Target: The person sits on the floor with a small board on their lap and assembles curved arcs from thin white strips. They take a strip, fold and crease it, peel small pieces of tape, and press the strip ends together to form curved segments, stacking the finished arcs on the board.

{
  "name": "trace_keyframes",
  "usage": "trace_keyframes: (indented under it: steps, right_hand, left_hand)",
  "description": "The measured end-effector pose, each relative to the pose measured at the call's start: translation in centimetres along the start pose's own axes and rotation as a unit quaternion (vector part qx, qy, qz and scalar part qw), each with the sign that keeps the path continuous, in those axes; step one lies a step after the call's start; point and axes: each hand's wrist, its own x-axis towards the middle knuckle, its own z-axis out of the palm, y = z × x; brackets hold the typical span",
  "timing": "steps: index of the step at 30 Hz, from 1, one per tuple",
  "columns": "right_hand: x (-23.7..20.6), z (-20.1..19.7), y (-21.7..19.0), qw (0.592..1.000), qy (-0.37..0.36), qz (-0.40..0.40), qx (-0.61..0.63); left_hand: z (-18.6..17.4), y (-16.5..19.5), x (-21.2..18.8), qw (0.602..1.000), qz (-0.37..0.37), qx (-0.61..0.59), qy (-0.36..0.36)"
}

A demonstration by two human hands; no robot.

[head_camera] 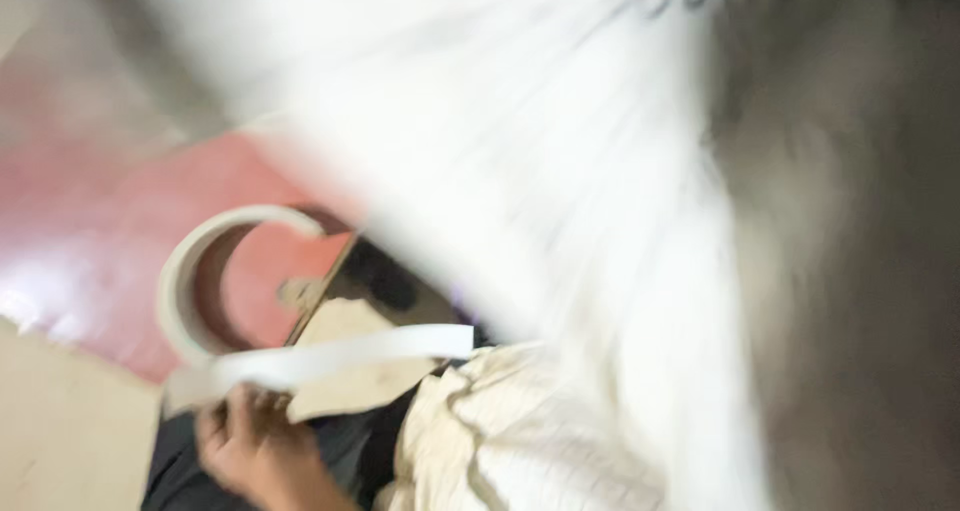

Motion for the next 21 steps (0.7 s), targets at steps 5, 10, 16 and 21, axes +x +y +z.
trace_keyframes:
  steps: [5,10,16,21]
  right_hand:
    - [-2.3,0.5,11.0,0.977,-0.028,0.131,-0.168]
    - [-7.7,-7.5,16.9,0.875,-0.050,0.335,-0.345]
    - [-7.7,-16.2,23.2,0.768,-0.087,0.471,-0.425]
    - [-9.2,-16.1,24.9,0.743,-0.114,0.507,-0.422]
  left_hand:
    - [-2.9,-4.2,5.1,0.995,0.062,-0.017,-0.080]
    - [-4.0,-5.0,8.2,0.992,0.070,-0.006,-0.108]
    - [-3.0,-3.7,5.6,0.993,0.067,0.006,-0.095]
    - [0.6,-0.5,1.0,0.993,0.102,0.038,-0.043]
